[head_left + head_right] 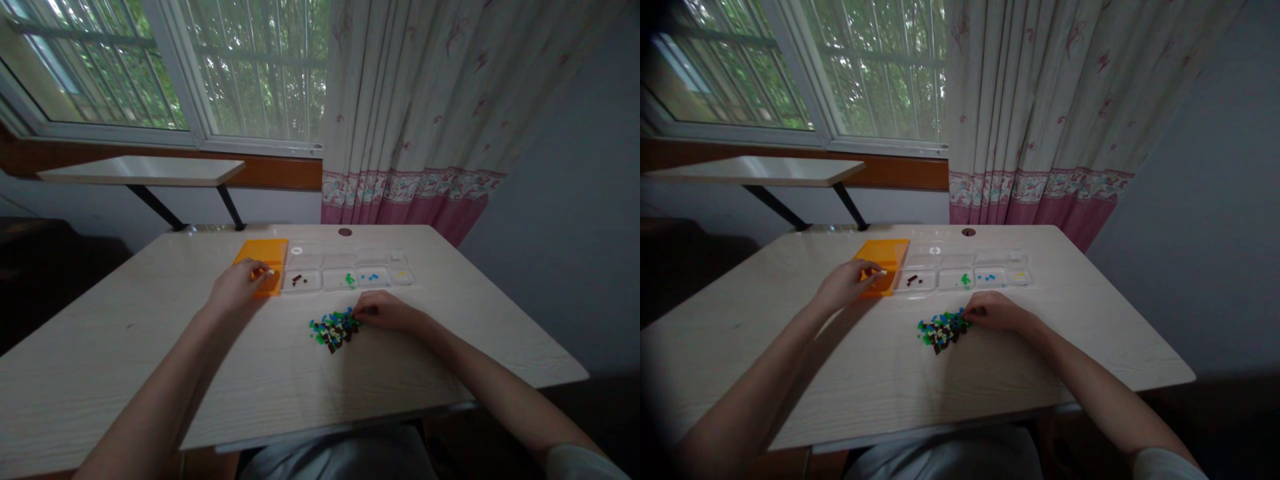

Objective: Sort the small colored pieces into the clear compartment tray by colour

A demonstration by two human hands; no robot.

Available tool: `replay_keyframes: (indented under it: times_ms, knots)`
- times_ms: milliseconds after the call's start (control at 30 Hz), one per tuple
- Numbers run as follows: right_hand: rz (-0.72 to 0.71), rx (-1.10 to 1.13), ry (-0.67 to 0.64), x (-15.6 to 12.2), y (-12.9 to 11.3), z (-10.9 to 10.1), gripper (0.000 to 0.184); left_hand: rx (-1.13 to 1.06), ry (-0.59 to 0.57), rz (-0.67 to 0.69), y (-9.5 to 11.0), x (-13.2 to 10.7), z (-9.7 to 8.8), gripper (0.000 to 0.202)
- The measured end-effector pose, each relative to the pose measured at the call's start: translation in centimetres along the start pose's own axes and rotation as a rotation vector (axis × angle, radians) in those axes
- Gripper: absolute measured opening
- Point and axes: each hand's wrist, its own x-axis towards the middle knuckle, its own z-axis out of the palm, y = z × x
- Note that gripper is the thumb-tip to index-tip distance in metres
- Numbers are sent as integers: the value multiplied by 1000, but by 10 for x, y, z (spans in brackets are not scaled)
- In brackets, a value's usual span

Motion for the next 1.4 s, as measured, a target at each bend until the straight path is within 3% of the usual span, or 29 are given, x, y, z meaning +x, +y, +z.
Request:
replay_keyframes:
  times_ms: [133, 367, 467, 567, 733, 833, 1067, 1233, 1400]
  knots:
    - [74, 33, 9, 1, 1, 1, 24, 61, -28, -99, -15, 1, 10, 25]
    - [268, 168, 153, 2, -1, 3, 23, 38, 2, -119, -14, 0, 13, 27]
    - [367, 260, 236, 4, -2, 5, 22, -18, 101, -71, -1, -1, 9, 26]
    - [398, 294, 297, 5, -3, 7, 21, -130, 172, 49, 24, -7, 11, 25]
    - [367, 405, 306, 9, -3, 11, 23, -248, 58, 337, 75, -24, 28, 22]
    - [358, 516, 314, 14, -3, 16, 29, -287, 9, 460, 95, -32, 37, 20]
    - [389, 793, 314, 22, -12, 23, 35, -299, 30, 513, 106, -36, 45, 18]
    - [419, 859, 242, 23, -20, 20, 38, -308, 27, 552, 111, -36, 46, 18]
    - [405, 900, 250, 24, -19, 24, 41, -352, 28, 561, 112, -36, 47, 17]
